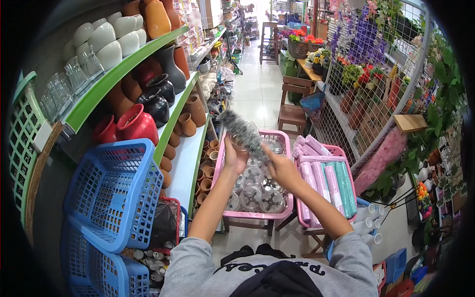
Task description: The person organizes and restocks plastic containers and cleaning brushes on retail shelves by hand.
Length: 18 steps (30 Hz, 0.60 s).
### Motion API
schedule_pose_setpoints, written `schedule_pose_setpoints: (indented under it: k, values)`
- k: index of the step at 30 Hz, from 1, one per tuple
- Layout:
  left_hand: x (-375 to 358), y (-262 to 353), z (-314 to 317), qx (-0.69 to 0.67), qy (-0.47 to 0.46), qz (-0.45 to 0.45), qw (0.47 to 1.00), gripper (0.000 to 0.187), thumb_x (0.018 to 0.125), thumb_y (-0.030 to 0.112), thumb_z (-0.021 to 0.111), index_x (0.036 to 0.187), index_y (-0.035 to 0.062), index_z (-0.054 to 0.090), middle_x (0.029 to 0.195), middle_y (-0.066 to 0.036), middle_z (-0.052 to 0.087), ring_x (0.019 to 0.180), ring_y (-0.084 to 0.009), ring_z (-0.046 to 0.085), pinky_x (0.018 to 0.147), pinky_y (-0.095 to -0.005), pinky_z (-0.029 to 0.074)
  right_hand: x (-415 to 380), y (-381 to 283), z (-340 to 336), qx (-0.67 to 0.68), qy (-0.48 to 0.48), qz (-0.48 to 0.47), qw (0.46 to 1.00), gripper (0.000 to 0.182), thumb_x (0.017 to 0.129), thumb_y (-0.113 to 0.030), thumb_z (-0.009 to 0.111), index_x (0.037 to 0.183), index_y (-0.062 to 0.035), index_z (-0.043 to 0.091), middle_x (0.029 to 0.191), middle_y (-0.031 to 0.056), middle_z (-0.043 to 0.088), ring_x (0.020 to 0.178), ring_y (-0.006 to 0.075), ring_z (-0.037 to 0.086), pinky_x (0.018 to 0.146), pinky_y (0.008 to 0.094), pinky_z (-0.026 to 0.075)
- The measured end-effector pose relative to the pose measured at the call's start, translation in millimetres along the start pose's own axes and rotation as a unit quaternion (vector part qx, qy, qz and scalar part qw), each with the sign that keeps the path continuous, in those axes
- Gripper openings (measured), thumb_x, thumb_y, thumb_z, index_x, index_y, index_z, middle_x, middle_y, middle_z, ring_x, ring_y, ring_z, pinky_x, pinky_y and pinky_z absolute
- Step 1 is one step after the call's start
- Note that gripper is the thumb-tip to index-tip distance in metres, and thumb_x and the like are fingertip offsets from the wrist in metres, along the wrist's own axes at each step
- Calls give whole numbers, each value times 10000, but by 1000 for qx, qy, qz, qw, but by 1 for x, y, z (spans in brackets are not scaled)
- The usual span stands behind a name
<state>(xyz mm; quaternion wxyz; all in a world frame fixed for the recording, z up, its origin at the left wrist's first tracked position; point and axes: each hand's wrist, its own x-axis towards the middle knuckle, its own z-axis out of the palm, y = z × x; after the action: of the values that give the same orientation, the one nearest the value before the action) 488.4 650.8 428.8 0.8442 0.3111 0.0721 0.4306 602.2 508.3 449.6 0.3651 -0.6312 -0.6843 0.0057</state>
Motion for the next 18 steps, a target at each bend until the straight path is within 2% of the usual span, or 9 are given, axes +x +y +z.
schedule_pose_setpoints:
  k: [2, 3, 4, 7, 8, 10, 12, 16, 18]
  values:
    - [-5, 3, 5, 29, 14, -22, 999, 540, 882, 545, 397, 1238, 143, 453, 1164, -48, 546, 1056, -204, 535, 894, -426, 445, 7, 8, -7, 33, 21, 112, 993, 584, 824, -138, 518, 1368, -192, 314, 705, 244, 580, 670, 406, 574, 640, 487, 435]
    - [-7, 3, 7, 13, 14, -13, 1000, 442, 885, 382, 495, 1234, 113, 449, 1169, -59, 536, 1060, -212, 537, 877, -448, 459, 7, 7, -9, 45, 18, 119, 992, 566, 840, -147, 508, 1370, -179, 312, 688, 248, 577, 663, 418, 570, 641, 479, 434]
    - [-4, 4, 4, 13, 12, -12, 1000, 442, 885, 382, 495, 1234, 113, 449, 1169, -59, 536, 1060, -212, 537, 877, -448, 459, 8, 7, -14, 44, 19, 118, 992, 566, 840, -147, 508, 1370, -179, 312, 688, 248, 577, 663, 418, 570, 641, 479, 434]
    - [-5, 12, -6, 91, -4, 27, 995, 434, 796, 37, 572, 1211, 32, 449, 1131, -91, 556, 985, -185, 576, 863, -312, 479, 9, 12, -21, 56, -5, 169, 984, 542, 862, -163, 495, 1371, -162, 311, 672, 250, 571, 664, 425, 570, 648, 456, 443]
    - [-5, 12, -7, 92, -3, 26, 995, 434, 796, 37, 572, 1211, 32, 449, 1131, -91, 556, 985, -185, 576, 863, -312, 479, 9, 17, -20, 75, 5, 158, 985, 531, 864, -155, 500, 1366, -149, 325, 762, 264, 587, 738, 400, 593, 698, 417, 449]
    - [0, 10, -7, 284, -40, 118, 951, 435, 780, -1, 560, 1201, -27, 452, 1206, -98, 519, 1058, -196, 541, 913, -319, 441, 10, 17, -20, 93, 18, 146, 985, 520, 867, -147, 504, 1360, -135, 339, 853, 277, 603, 811, 375, 617, 747, 378, 454]
    - [7, 12, -13, 295, -48, 124, 946, 422, 749, -42, 586, 1158, -48, 482, 1159, -87, 555, 1024, -167, 555, 888, -288, 444, 8, 14, -24, 104, -35, 187, 976, 519, 872, -162, 505, 1362, -132, 335, 974, 276, 596, 916, 374, 604, 819, 361, 439]
    - [8, 22, -13, 433, -54, 146, 888, 384, 718, -29, 623, 1088, -51, 523, 1046, -96, 613, 961, -171, 585, 856, -299, 446, 0, 10, -18, 120, 39, 103, 987, 521, 863, -148, 515, 1356, -135, 347, 938, 266, 606, 892, 374, 609, 811, 368, 443]
    - [4, 21, -8, 592, -4, 225, 774, 463, 657, -14, 651, 1098, -34, 511, 1002, -120, 618, 931, -201, 597, 839, -316, 455, -3, -5, -14, 98, -14, 40, 994, 506, 861, -157, 505, 1347, -180, 365, 842, 261, 606, 777, 407, 600, 740, 431, 449]
